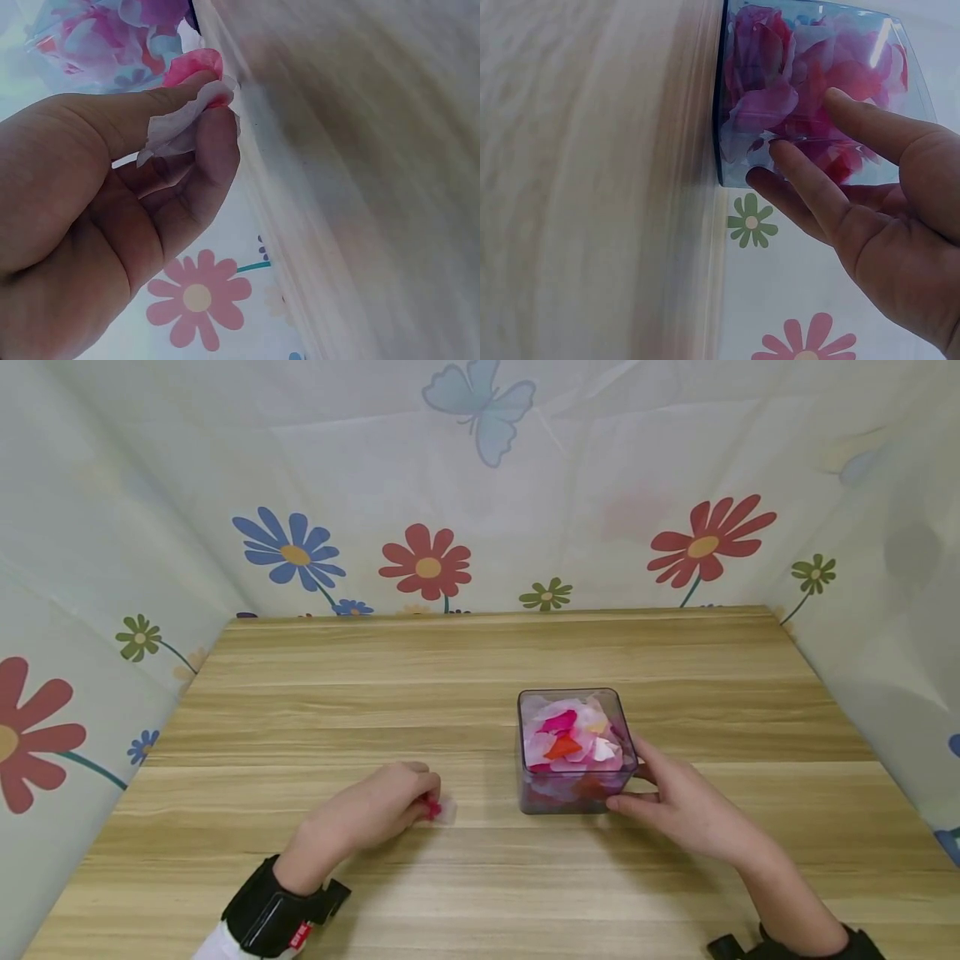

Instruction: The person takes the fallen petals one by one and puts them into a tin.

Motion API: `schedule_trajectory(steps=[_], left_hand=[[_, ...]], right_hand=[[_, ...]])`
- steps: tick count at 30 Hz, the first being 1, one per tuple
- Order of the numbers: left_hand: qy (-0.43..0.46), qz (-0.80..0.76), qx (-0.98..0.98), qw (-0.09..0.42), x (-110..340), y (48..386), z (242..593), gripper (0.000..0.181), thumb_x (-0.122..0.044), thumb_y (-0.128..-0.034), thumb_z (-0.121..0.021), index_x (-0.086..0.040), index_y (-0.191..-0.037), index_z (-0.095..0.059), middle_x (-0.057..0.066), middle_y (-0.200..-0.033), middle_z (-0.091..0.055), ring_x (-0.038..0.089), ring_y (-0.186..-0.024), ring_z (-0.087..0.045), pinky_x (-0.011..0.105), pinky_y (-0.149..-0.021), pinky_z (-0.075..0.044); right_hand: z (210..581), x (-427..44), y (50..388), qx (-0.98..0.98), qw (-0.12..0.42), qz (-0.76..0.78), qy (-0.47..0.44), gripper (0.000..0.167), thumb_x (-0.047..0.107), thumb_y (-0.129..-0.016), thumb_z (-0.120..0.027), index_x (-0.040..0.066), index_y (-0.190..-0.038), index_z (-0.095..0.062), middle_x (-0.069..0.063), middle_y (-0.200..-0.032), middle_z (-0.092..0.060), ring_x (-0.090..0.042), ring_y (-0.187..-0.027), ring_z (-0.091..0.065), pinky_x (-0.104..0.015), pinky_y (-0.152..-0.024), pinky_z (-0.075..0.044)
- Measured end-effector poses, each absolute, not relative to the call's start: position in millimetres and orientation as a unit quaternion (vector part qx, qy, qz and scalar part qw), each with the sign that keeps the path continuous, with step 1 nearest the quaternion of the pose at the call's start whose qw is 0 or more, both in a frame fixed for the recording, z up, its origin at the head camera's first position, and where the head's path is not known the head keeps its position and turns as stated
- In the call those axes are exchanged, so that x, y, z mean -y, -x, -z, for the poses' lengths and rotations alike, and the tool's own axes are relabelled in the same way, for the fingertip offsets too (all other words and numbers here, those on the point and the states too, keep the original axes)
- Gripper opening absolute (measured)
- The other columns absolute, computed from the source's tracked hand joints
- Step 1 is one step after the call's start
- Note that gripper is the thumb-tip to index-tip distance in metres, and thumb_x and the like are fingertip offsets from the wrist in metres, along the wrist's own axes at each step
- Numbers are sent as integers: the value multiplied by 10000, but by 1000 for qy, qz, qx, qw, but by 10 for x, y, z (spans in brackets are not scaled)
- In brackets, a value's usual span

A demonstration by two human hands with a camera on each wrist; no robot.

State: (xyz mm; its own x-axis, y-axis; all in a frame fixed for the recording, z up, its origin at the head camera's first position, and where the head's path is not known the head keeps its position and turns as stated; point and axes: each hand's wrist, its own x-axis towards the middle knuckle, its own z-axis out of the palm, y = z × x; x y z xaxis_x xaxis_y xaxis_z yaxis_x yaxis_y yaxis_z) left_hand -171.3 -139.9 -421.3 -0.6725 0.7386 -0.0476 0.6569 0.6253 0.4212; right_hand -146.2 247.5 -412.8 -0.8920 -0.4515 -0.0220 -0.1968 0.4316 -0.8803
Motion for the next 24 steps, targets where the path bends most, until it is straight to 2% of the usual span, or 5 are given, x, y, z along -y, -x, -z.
schedule_trajectory(steps=[6, 11, 16, 24], left_hand=[[-385, -193, -898, 96, 1387, 1734, 4188, 131, -19, -922, -754, -91, -891, -650, -42, -846, -559, 61, -745, -529, 223, -653, -497], [-376, -224, -896, 77, 1358, 1754, 4148, 119, 11, -925, -740, -80, -905, -666, -28, -885, -605, 67, -780, -581, 221, -679, -525], [-367, -239, -898, 51, 1307, 1778, 4077, 99, 17, -941, -722, -73, -928, -683, -15, -896, -627, 80, -799, -617, 217, -693, -541], [-359, -248, -900, -6, 1203, 1814, 3974, 76, -47, -931, -750, -73, -922, -680, -7, -885, -609, 107, -781, -582, 231, -695, -538]], right_hand=[[4120, -2472, 1461, -840, 124, 493, 188, 799, 65, -935, -758, 106, -1592, -305, -218, -1491, -484, -443, -1327, -513, -354, -894, -563], [4124, -2468, 1462, -838, 123, 496, 192, 799, 49, -935, -753, 102, -1594, -303, -227, -1494, -476, -453, -1326, -509, -353, -894, -563], [4127, -2468, 1459, -839, 118, 493, 196, 808, 53, -934, -755, 105, -1599, -300, -232, -1493, -476, -460, -1314, -518, -359, -893, -564], [4131, -2468, 1461, -840, 117, 492, 196, 805, 41, -934, -752, 95, -1597, -299, -237, -1493, -474, -463, -1310, -520, -361, -890, -566]])
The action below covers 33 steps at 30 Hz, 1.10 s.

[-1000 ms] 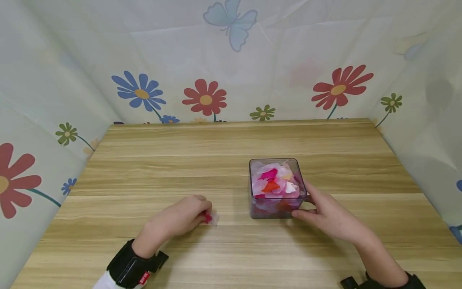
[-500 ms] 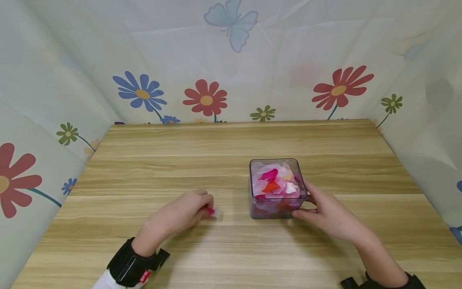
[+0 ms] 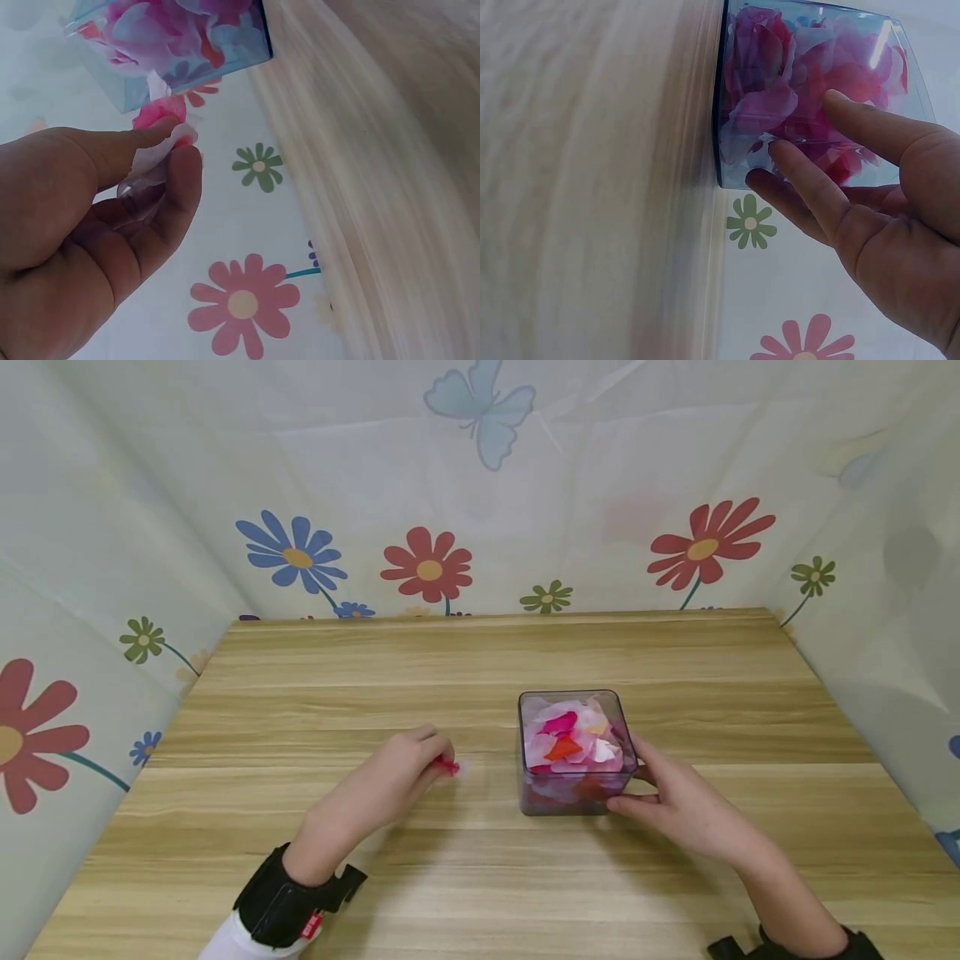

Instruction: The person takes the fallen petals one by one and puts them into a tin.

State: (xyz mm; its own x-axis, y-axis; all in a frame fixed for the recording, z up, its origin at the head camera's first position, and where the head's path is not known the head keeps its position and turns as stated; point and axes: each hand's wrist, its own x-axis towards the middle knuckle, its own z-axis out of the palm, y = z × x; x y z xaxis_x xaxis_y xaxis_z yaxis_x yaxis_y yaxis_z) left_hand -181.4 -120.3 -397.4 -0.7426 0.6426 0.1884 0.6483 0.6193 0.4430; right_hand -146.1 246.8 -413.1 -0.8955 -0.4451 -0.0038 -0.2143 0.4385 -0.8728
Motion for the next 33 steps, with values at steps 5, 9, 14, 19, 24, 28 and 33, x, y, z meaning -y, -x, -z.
schedule_trajectory(steps=[5, 9, 14, 19, 24, 28, 33], left_hand=[[349, 256, 901, 35, 1122, 1826, 3903, 96, -24, -909, -770, -51, -950, -687, 4, -883, -608, 122, -773, -574, 224, -698, -541], [336, 264, 903, 45, 1043, 1833, 3833, 127, -13, -899, -779, -51, -979, -689, 5, -895, -614, 130, -775, -577, 227, -721, -553], [329, 269, 904, 53, 954, 1847, 3763, 126, -28, -900, -784, -57, -983, -693, 5, -901, -624, 130, -776, -588, 223, -732, -554], [333, 275, 899, 66, 894, 1874, 3727, 126, -30, -905, -780, -56, -994, -695, 7, -916, -632, 129, -787, -597, 226, -735, -556], [339, 287, 892, 82, 822, 1884, 3671, 153, -18, -894, -789, -56, -1013, -700, 16, -940, -653, 136, -810, -618, 233, -758, -564], [342, 291, 889, 93, 757, 1886, 3615, 155, -31, -897, -789, -57, -1023, -703, 21, -962, -663, 140, -826, -630, 236, -774, -568], [349, 300, 881, 111, 677, 1887, 3548, 160, -32, -902, -783, -55, -1038, -702, 17, -963, -653, 129, -823, -628, 226, -772, -562]], right_hand=[[4138, -2462, 1463, -836, 120, 497, 200, 795, 38, -937, -747, 97, -1594, -304, -233, -1497, -469, -466, -1314, -515, -353, -891, -565], [4144, -2462, 1463, -838, 116, 494, 201, 793, 40, -937, -748, 95, -1593, -307, -239, -1492, -474, -467, -1307, -521, -357, -893, -564], [4149, -2467, 1458, -841, 113, 489, 202, 806, 39, -939, -745, 98, -1604, -293, -253, -1488, -472, -477, -1290, -532, -368, -890, -567], [4152, -2467, 1459, -840, 108, 490, 208, 804, 12, -933, -741, 90, -1599, -298, -257, -1475, -485, -480, -1283, -536, -359, -895, -563], [4161, -2466, 1461, -842, 103, 485, 212, 796, 13, -930, -746, 86, -1590, -309, -248, -1463, -504, -470, -1284, -540, -376, -912, -555], [4161, -2465, 1462, -841, 105, 486, 211, 803, 16, -935, -741, 102, -1599, -298, -247, -1473, -495, -467, -1295, -530, -391, -916, -553], [4156, -2464, 1463, -840, 102, 489, 214, 799, -1, -931, -739, 99, -1595, -306, -250, -1468, -497, -470, -1288, -535, -384, -911, -555]])
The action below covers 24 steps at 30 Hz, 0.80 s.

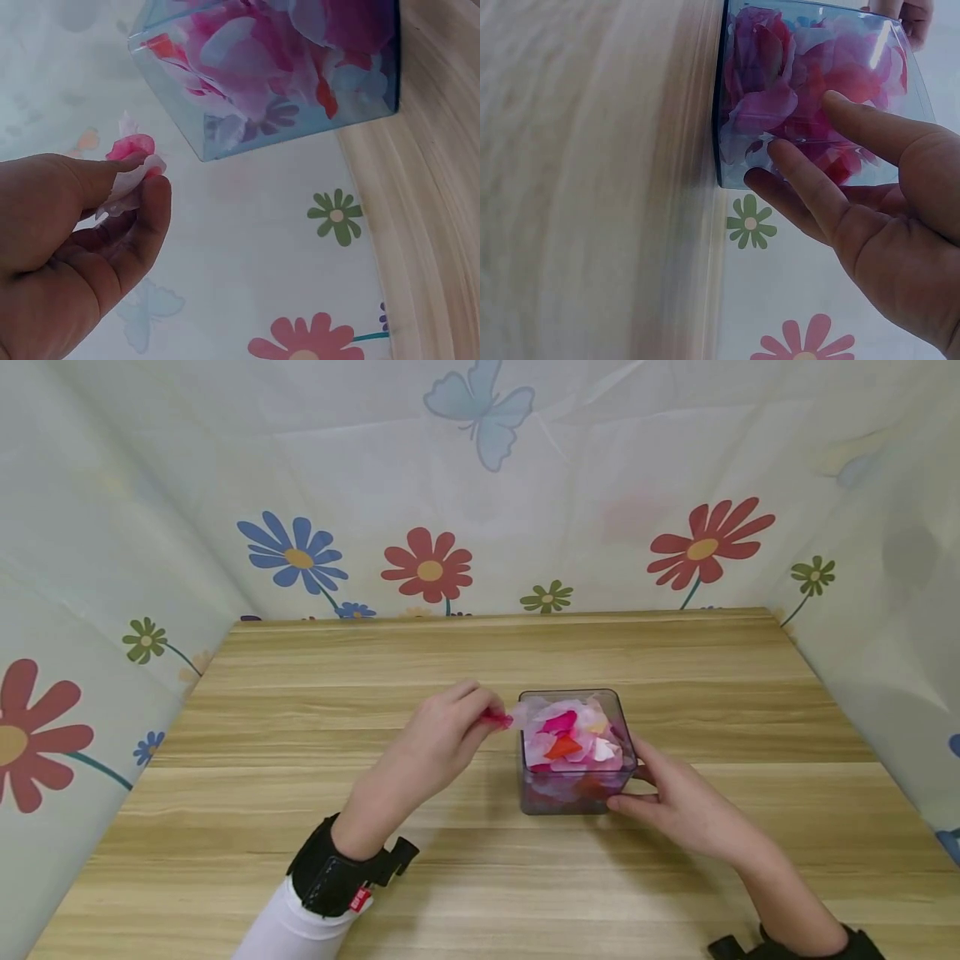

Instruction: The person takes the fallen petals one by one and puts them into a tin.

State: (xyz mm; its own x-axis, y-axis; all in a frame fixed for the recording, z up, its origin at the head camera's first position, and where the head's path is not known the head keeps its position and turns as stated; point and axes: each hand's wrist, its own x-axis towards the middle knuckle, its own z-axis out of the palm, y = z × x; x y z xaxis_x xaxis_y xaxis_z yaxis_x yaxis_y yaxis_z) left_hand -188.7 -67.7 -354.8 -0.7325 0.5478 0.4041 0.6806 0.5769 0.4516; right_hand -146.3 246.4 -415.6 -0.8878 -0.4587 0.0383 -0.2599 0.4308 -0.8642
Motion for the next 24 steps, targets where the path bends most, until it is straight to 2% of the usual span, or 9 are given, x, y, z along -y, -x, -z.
schedule_trajectory(steps=[16, 24], left_hand=[[387, 327, 854, 120, 265, 1907, 3421, 175, -5, -911, -766, -26, -1073, -705, 58, -1026, -668, 159, -910, -652, 213, -825, -552], [396, 329, 852, 93, 134, 1935, 3422, 186, -26, -927, -755, -32, -1104, -699, 57, -1049, -661, 154, -942, -639, 206, -855, -542]], right_hand=[[4140, -2478, 1453, -837, 110, 493, 209, 811, 21, -943, -733, 107, -1611, -281, -254, -1491, -472, -470, -1298, -526, -359, -910, -555], [4137, -2485, 1462, -831, 118, 501, 211, 825, 42, -951, -730, 143, -1624, -264, -236, -1515, -456, -458, -1323, -506, -390, -926, -549]])
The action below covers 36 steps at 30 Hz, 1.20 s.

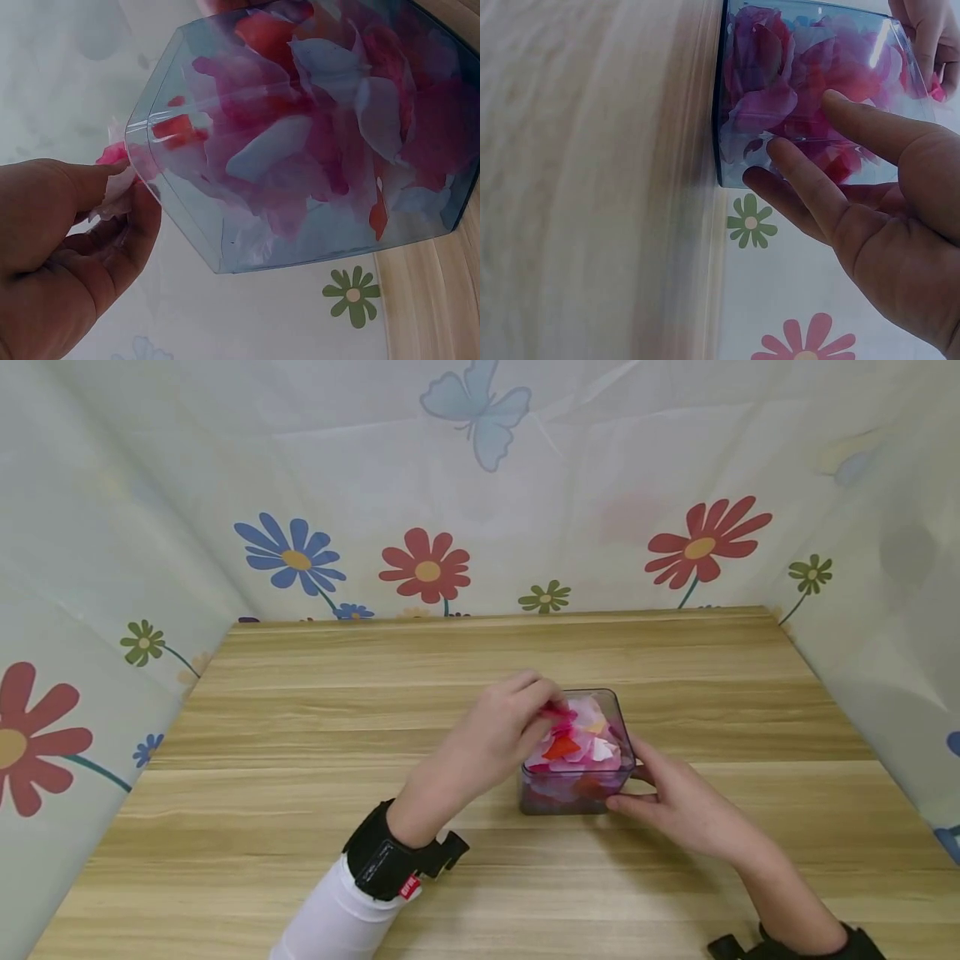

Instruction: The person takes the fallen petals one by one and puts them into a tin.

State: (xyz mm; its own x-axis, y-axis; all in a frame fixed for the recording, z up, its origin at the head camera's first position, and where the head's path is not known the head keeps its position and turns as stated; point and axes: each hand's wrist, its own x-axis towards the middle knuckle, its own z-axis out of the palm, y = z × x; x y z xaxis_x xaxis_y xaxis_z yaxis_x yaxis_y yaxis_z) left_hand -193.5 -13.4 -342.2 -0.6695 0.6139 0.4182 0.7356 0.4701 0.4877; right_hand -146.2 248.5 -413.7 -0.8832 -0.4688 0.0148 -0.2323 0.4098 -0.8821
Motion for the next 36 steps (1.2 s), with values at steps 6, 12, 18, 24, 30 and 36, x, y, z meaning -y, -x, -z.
schedule_trajectory(steps=[6, 12, 18, 24, 30, 36], left_hand=[[403, 312, 857, 71, 65, 1973, 3465, 184, -53, -948, -737, -40, -1128, -699, 45, -1050, -657, 146, -939, -628, 188, -862, -531], [423, 304, 851, 62, 9, 2019, 3507, 165, -60, -960, -725, -39, -1122, -696, 52, -1038, -653, 144, -920, -617, 179, -850, -524], [431, 264, 862, 32, -18, 2041, 3523, 126, -97, -975, -715, -78, -1096, -684, 31, -1036, -617, 127, -900, -593, 160, -803, -509], [442, 226, 868, 7, -22, 2035, 3532, 157, -156, -979, -723, -105, -1125, -696, 27, -1083, -612, 116, -904, -576, 158, -792, -501], [450, 226, 864, 3, -19, 2022, 3539, 348, -211, -960, -752, -143, -1287, -655, 34, -1189, -612, 133, -1028, -575, 206, -894, -510], [457, 255, 852, 3, -1, 2017, 3527, 483, -257, -978, -729, -162, -1427, -579, 52, -1282, -572, 153, -1107, -537, 242, -942, -495]], right_hand=[[4132, -2490, 1461, -834, 116, 496, 212, 822, 50, -950, -734, 153, -1622, -273, -226, -1515, -463, -450, -1322, -513, -416, -933, -544], [4125, -2483, 1457, -837, 117, 491, 211, 811, 57, -952, -734, 132, -1617, -276, -229, -1507, -467, -450, -1303, -531, -404, -927, -550], [4120, -2475, 1453, -836, 122, 492, 210, 823, 62, -957, -729, 131, -1626, -256, -228, -1521, -452, -449, -1316, -519, -400, -931, -548], [4123, -2471, 1455, -835, 122, 493, 210, 817, 58, -958, -727, 123, -1623, -258, -227, -1524, -452, -449, -1323, -512, -394, -931, -547], [4135, -2476, 1457, -830, 120, 501, 215, 820, 37, -954, -725, 120, -1623, -259, -231, -1509, -465, -454, -1317, -515, -362, -921, -551], [4143, -2487, 1453, -829, 118, 501, 217, 817, 24, -951, -723, 137, -1622, -271, -220, -1498, -480, -451, -1309, -523, -355, -916, -554]])
